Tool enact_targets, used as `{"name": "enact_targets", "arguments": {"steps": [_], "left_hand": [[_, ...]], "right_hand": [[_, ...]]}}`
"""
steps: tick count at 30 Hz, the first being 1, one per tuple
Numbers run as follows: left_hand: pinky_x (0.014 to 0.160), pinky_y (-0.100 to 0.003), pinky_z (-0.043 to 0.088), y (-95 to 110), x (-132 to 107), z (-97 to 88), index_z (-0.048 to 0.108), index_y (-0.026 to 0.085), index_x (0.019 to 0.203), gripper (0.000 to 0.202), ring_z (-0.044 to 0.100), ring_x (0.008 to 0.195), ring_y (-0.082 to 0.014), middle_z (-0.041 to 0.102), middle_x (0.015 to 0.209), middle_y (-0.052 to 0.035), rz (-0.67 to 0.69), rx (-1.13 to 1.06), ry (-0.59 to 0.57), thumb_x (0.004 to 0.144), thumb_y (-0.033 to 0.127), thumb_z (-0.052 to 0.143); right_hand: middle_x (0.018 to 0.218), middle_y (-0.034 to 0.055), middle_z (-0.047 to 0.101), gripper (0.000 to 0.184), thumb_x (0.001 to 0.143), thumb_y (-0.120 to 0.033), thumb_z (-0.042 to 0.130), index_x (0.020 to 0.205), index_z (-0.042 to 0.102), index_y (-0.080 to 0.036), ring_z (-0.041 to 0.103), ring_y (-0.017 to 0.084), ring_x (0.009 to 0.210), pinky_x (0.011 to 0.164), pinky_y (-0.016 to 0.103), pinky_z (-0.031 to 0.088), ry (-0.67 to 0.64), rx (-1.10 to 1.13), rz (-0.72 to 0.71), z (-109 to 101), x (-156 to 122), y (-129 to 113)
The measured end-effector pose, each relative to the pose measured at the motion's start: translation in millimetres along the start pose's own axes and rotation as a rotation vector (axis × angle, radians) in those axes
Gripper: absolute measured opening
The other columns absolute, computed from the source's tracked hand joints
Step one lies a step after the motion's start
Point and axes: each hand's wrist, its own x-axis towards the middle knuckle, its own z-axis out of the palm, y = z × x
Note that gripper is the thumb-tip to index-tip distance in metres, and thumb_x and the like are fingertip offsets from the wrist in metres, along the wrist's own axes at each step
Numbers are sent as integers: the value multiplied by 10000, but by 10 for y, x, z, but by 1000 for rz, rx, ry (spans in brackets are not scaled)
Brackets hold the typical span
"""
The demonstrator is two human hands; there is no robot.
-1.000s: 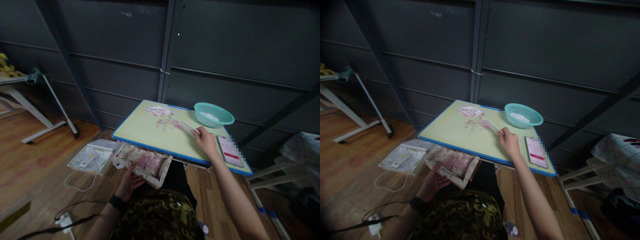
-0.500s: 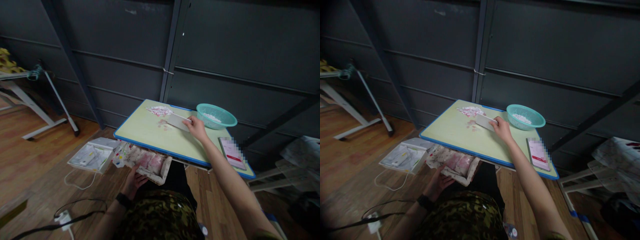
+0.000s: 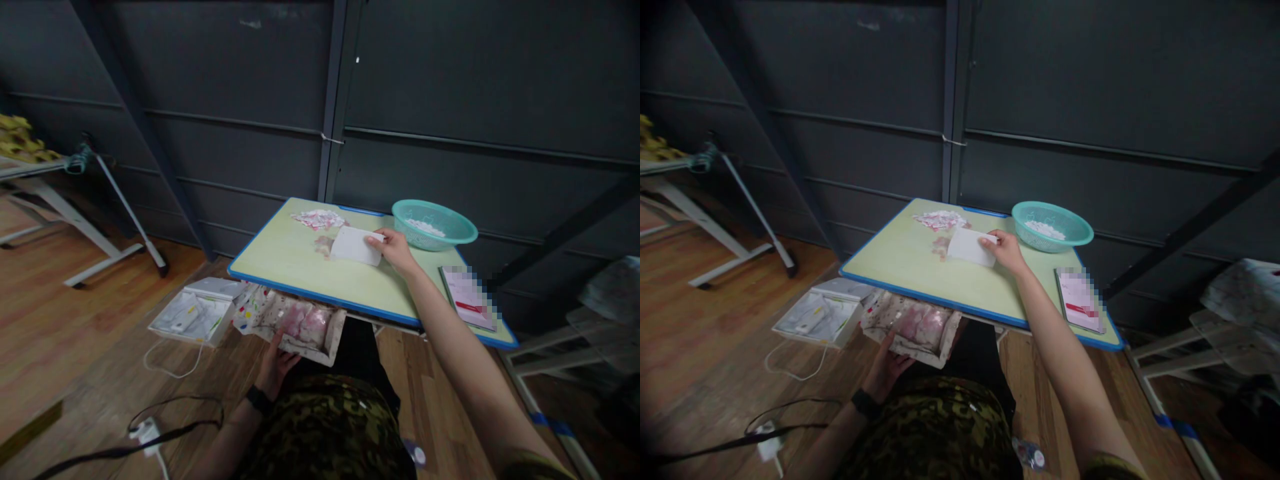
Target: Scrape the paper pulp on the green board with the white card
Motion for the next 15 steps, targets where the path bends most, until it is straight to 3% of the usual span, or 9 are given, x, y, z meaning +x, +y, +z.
{"name": "enact_targets", "arguments": {"steps": [6,12,15], "left_hand": [[751,-410,602,37,-63,-1,542,216,1216,391,706,724,-200,685,951,-69,4,40,-35,861,372,594],[800,-440,593,82,-53,-10,568,164,1113,332,716,726,-213,684,878,-77,-46,40,-58,836,338,626],[792,-440,596,115,-67,-8,563,160,1059,287,720,726,-224,696,834,-76,-59,72,-54,839,336,617]], "right_hand": [[606,1,556,425,609,-566,685,731,616,-164,430,117,537,496,246,323,152,19,66,-74,39,67],[677,36,619,386,582,-489,696,760,645,-151,502,155,601,543,270,359,68,-40,95,-100,52,91],[738,56,649,396,591,-480,670,799,658,-144,536,178,640,580,290,383,133,-6,103,-143,66,91]]}}
